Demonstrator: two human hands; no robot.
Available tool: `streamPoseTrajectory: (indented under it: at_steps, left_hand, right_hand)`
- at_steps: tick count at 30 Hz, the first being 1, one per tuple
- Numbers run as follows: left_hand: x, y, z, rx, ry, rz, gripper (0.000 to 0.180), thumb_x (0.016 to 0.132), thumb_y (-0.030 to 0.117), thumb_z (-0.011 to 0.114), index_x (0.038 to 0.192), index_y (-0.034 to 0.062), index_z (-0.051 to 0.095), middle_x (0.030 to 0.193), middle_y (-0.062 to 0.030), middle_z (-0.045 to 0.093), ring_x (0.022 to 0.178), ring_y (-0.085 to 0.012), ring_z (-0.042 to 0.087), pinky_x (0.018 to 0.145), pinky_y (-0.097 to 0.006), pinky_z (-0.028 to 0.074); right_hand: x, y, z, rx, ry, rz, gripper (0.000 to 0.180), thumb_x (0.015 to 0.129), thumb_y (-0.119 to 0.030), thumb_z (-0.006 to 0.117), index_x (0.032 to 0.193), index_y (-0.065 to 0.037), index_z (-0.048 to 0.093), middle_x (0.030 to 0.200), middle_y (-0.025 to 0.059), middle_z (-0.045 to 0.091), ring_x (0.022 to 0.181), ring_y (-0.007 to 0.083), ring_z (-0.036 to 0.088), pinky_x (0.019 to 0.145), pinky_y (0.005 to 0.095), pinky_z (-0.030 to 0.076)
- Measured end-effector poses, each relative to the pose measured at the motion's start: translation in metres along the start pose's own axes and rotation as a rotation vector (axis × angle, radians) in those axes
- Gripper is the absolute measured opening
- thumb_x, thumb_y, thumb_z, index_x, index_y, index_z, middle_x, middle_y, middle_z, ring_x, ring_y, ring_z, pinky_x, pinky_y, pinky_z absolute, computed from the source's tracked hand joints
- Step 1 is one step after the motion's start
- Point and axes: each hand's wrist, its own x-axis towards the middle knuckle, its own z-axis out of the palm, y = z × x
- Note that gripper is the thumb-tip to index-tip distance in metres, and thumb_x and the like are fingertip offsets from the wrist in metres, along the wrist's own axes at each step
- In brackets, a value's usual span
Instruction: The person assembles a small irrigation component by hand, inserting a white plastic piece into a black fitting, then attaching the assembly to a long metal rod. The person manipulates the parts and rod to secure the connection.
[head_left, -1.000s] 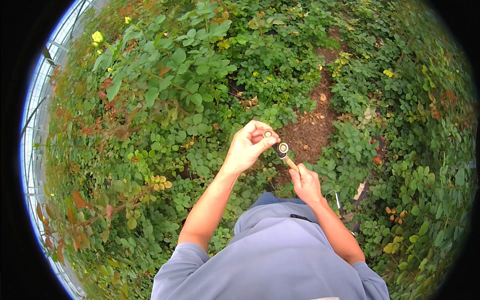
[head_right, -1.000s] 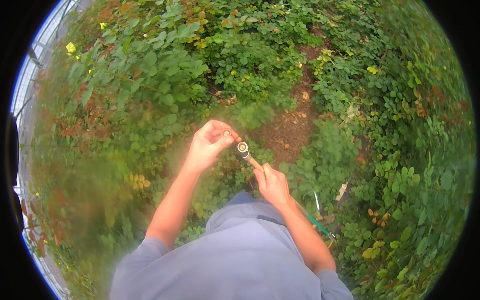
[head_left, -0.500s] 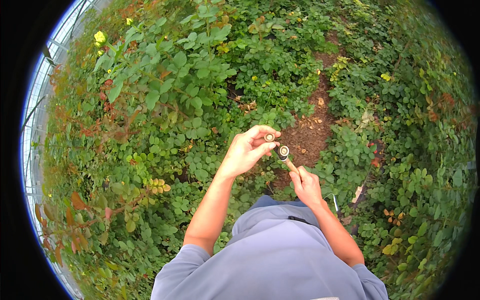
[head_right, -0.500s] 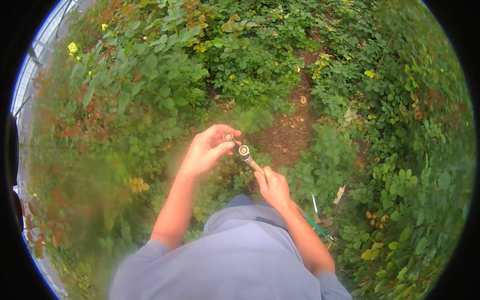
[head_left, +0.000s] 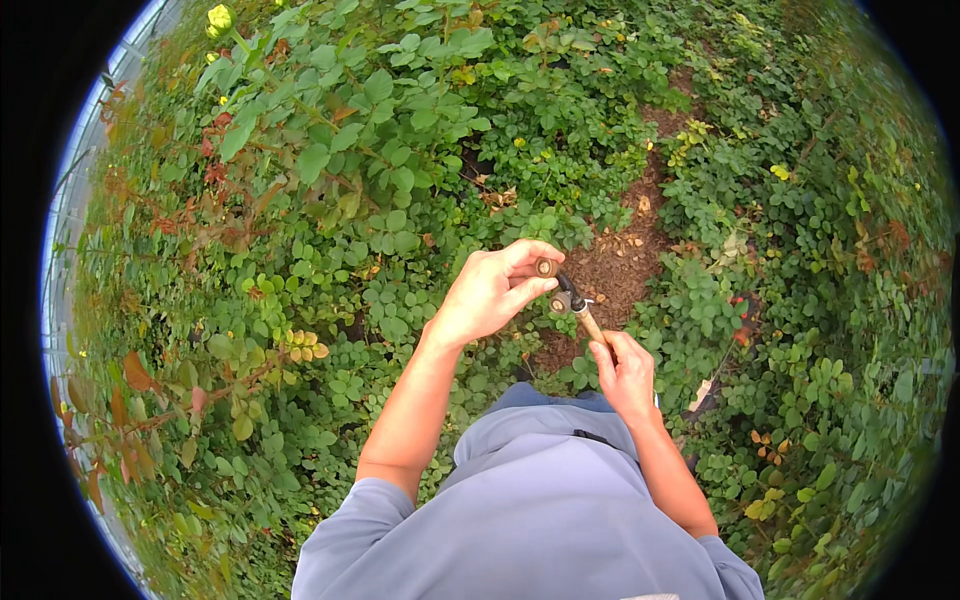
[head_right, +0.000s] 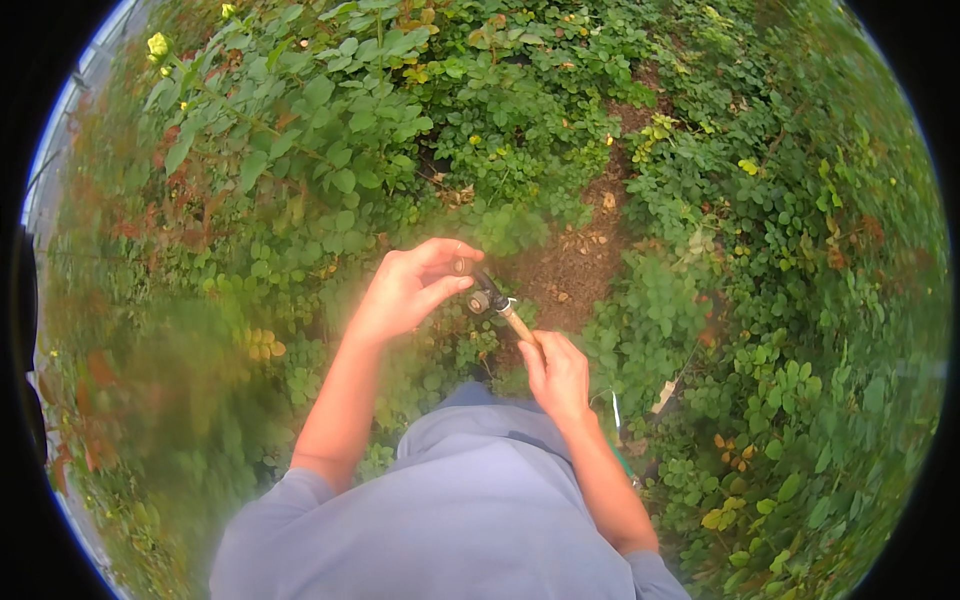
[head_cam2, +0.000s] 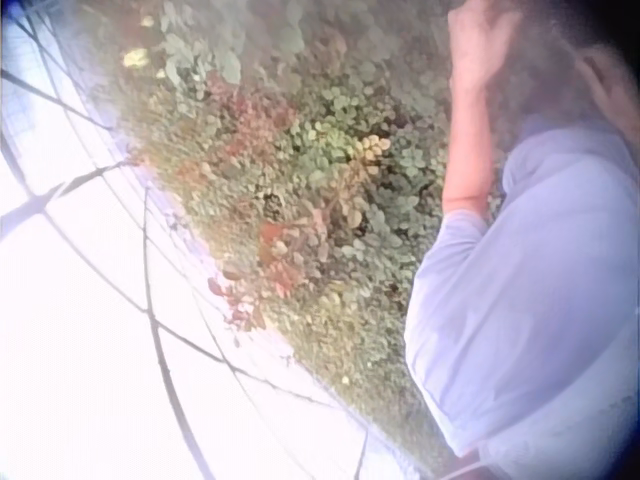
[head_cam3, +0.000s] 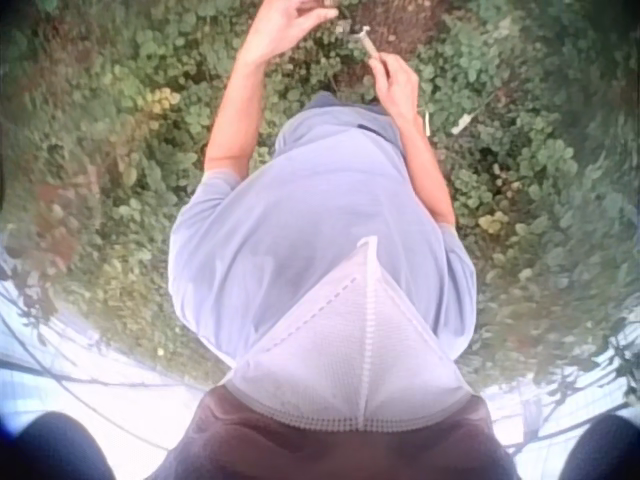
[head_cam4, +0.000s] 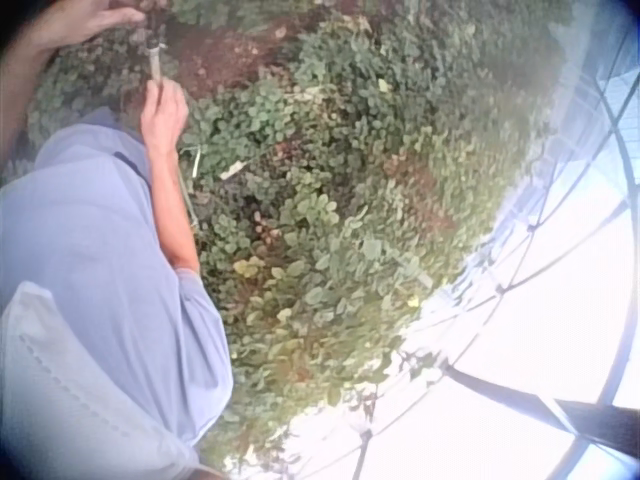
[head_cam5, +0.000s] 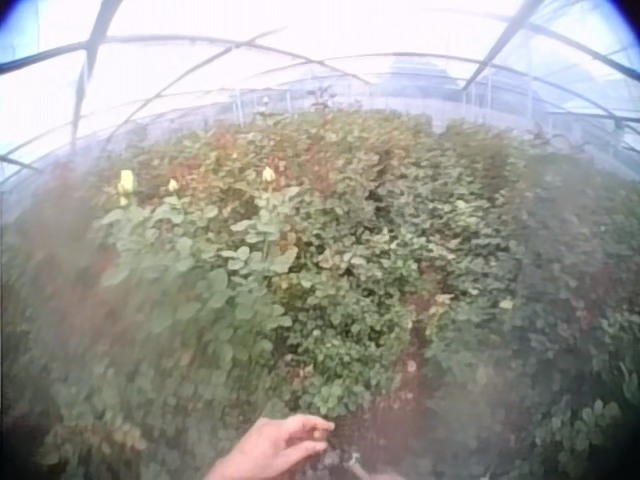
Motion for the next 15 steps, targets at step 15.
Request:
streamPoseTrajectory:
  at_steps: [15]
  left_hand:
    - [-0.011,-0.019,-0.004,-0.083,0.083,-0.105,0.031,0.09,0.023,0.068,0.11,0.0002,0.063,0.089,-0.0066,0.072,0.079,-0.0131,0.068,0.069,-0.027,0.053]
  right_hand:
    - [-0.002,0.005,0.014,0.129,-0.186,0.113,0.013,0.093,-0.011,0.059,0.1,0.0,0.062,0.078,0.0102,0.065,0.064,0.0184,0.066,0.058,0.031,0.05]
